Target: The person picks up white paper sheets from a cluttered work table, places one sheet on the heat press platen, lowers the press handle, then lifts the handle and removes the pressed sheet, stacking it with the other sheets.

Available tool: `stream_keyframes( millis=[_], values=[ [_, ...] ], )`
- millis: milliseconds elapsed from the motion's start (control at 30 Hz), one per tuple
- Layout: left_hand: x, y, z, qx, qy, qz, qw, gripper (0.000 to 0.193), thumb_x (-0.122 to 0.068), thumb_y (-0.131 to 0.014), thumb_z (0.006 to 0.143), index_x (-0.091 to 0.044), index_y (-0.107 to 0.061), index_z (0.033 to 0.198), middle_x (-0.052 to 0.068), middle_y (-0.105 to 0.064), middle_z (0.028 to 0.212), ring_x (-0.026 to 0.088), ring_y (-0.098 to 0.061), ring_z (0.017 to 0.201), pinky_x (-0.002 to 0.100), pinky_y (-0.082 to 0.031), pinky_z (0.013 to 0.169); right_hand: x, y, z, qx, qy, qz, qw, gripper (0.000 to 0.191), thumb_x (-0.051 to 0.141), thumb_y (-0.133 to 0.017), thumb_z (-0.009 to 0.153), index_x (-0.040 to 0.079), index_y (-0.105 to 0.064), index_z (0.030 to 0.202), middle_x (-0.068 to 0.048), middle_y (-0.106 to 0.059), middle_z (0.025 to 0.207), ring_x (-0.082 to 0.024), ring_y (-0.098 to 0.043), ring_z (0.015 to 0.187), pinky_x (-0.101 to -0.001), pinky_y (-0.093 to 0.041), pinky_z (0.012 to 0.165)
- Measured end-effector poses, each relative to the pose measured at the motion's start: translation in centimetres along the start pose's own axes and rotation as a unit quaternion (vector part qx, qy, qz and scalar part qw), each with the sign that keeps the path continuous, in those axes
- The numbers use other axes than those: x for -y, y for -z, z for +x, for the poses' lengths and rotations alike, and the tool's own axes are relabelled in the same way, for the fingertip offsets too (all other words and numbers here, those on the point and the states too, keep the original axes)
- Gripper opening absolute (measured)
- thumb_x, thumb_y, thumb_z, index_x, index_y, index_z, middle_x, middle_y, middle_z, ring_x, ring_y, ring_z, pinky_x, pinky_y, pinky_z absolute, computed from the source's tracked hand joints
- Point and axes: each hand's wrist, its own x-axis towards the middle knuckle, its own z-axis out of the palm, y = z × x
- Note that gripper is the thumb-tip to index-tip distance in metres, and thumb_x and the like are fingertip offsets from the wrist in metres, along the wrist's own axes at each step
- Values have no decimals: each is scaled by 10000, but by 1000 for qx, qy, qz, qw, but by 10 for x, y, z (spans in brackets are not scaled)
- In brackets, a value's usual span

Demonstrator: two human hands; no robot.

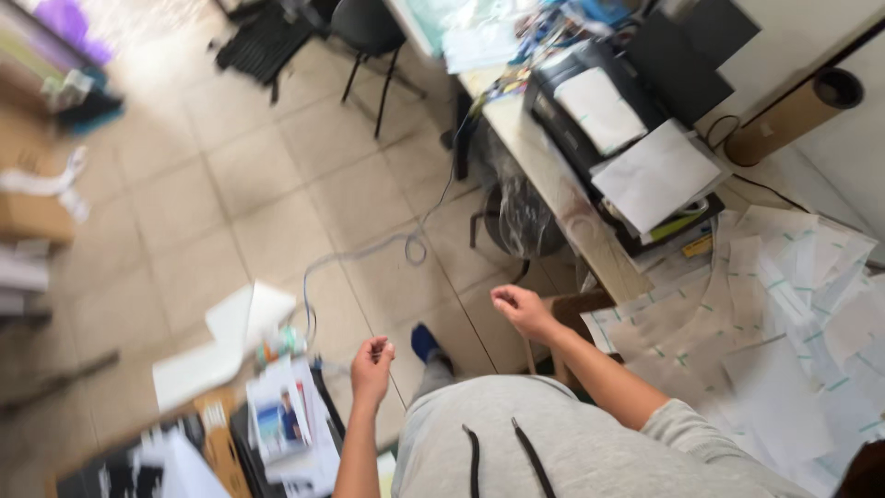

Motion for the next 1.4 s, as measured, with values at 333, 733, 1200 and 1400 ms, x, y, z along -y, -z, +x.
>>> stream_keyframes(
  millis=[333,733,1200,1400],
  values=[
    [-133,-84,176,261,-71,144,952,271,-222,-737,917,-47,-706,1123,27,-739,893,93,-668,803,263,-554,744,26,50,26,-358,-33,-90,929,284,168,-738,899,46,-705,1153,-119,-719,1116,-244,-701,958,-363,-566,835],
    [-183,-266,235,474,-79,175,859,286,-210,-752,915,-42,-707,1142,67,-770,1005,139,-717,917,291,-564,838,10,170,36,-455,-112,-455,757,756,295,-868,763,76,-565,1420,-217,-479,1520,-381,-438,1422,-555,-353,1067],
    [-227,-476,223,519,209,72,826,626,-530,-743,934,73,-702,1097,127,-728,955,188,-677,832,288,-526,691,21,184,52,-623,-48,-189,757,144,24,-813,927,13,-752,1057,-120,-748,1136,-289,-737,1047,-362,-587,910],
    [-241,-486,211,531,319,32,785,454,-398,-676,918,34,-678,1056,103,-724,812,165,-705,704,256,-528,572,15,173,42,-589,-45,-83,802,199,-71,-748,786,11,-768,967,-108,-756,1156,-233,-732,1079,-347,-567,941]
  ],
)
